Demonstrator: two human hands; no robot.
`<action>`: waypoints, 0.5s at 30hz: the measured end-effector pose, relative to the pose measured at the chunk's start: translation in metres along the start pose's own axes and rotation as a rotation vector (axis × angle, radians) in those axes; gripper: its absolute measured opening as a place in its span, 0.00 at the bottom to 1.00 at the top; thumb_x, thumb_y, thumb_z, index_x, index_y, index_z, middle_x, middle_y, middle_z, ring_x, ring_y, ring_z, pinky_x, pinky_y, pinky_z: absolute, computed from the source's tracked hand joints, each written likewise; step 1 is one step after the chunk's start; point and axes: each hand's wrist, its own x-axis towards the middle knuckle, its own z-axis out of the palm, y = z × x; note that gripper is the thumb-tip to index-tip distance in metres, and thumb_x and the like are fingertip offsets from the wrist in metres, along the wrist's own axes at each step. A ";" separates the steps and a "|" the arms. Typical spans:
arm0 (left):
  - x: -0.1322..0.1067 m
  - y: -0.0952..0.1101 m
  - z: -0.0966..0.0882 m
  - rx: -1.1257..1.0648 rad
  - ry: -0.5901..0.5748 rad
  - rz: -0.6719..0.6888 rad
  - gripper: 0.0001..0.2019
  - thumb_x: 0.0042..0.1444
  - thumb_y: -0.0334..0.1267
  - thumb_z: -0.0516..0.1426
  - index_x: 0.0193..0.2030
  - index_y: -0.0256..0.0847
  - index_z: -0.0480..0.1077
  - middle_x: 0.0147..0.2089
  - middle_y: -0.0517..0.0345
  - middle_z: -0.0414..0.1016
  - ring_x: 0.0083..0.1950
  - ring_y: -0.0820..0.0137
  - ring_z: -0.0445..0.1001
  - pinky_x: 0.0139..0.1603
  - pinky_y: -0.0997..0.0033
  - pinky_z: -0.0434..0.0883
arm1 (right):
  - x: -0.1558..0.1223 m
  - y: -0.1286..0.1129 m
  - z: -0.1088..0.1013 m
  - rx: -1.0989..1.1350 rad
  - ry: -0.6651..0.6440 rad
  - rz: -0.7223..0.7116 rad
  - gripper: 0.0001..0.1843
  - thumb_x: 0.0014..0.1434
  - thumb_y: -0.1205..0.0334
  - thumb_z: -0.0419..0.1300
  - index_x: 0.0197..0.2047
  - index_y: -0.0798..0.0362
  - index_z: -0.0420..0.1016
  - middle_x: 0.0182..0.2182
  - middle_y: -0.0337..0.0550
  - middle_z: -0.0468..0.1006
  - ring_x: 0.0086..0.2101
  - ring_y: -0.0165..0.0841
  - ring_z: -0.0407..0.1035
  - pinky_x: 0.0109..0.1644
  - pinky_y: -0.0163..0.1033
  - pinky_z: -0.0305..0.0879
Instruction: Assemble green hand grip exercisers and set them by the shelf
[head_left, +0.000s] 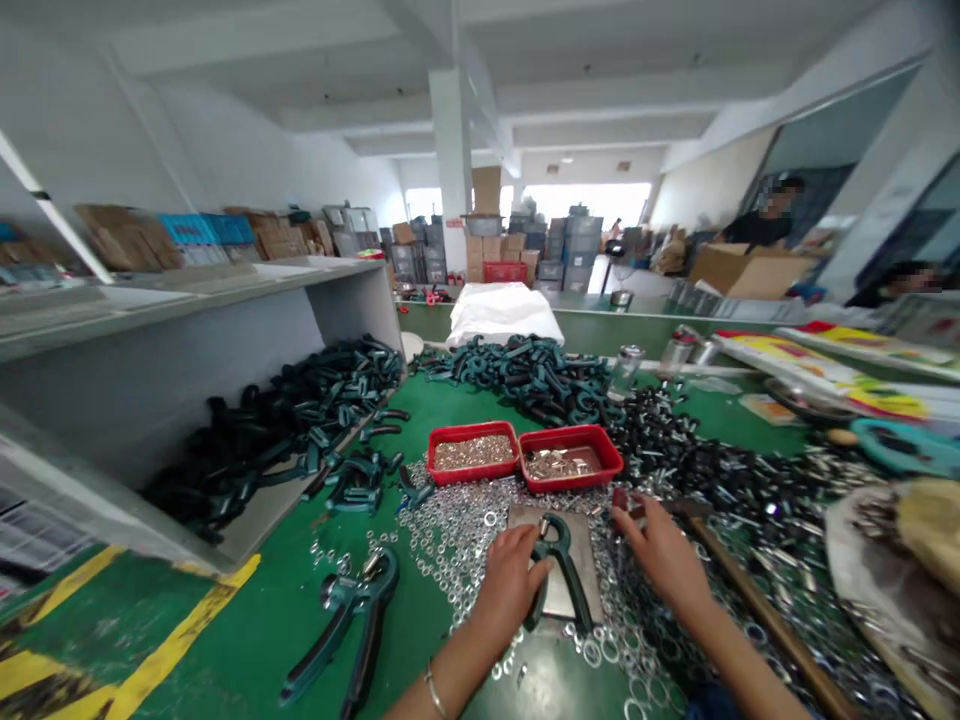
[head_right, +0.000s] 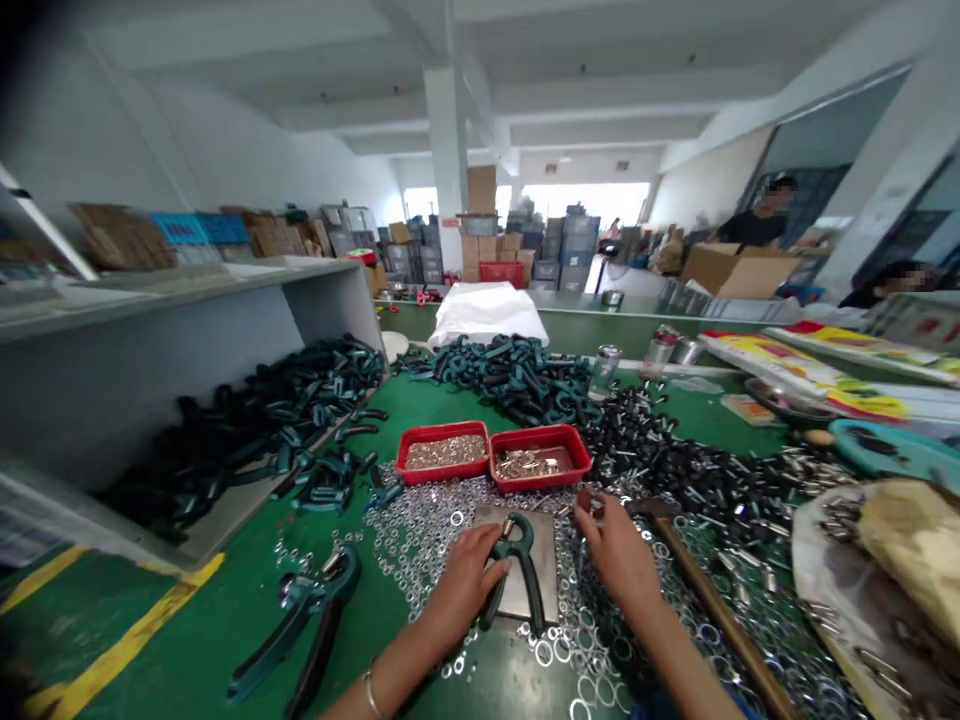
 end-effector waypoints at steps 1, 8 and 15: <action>0.006 -0.003 -0.006 0.013 0.002 0.023 0.20 0.62 0.40 0.55 0.60 0.41 0.69 0.59 0.49 0.72 0.60 0.58 0.67 0.64 0.54 0.62 | -0.001 -0.003 -0.004 -0.010 0.051 -0.068 0.21 0.63 0.49 0.53 0.52 0.55 0.69 0.46 0.56 0.76 0.47 0.49 0.71 0.52 0.52 0.64; 0.103 -0.052 -0.092 0.319 0.200 0.015 0.12 0.63 0.35 0.49 0.40 0.37 0.74 0.44 0.47 0.76 0.49 0.60 0.73 0.55 0.62 0.66 | 0.034 -0.104 0.035 -0.032 -0.024 -0.439 0.08 0.63 0.70 0.56 0.40 0.52 0.76 0.40 0.41 0.80 0.43 0.32 0.72 0.49 0.34 0.65; 0.127 -0.052 -0.126 0.414 0.084 -0.164 0.09 0.58 0.29 0.53 0.34 0.35 0.75 0.36 0.47 0.78 0.42 0.62 0.78 0.46 0.68 0.69 | 0.094 -0.178 0.095 -0.261 -0.230 -0.588 0.05 0.61 0.68 0.62 0.35 0.56 0.81 0.35 0.44 0.83 0.42 0.34 0.73 0.52 0.37 0.61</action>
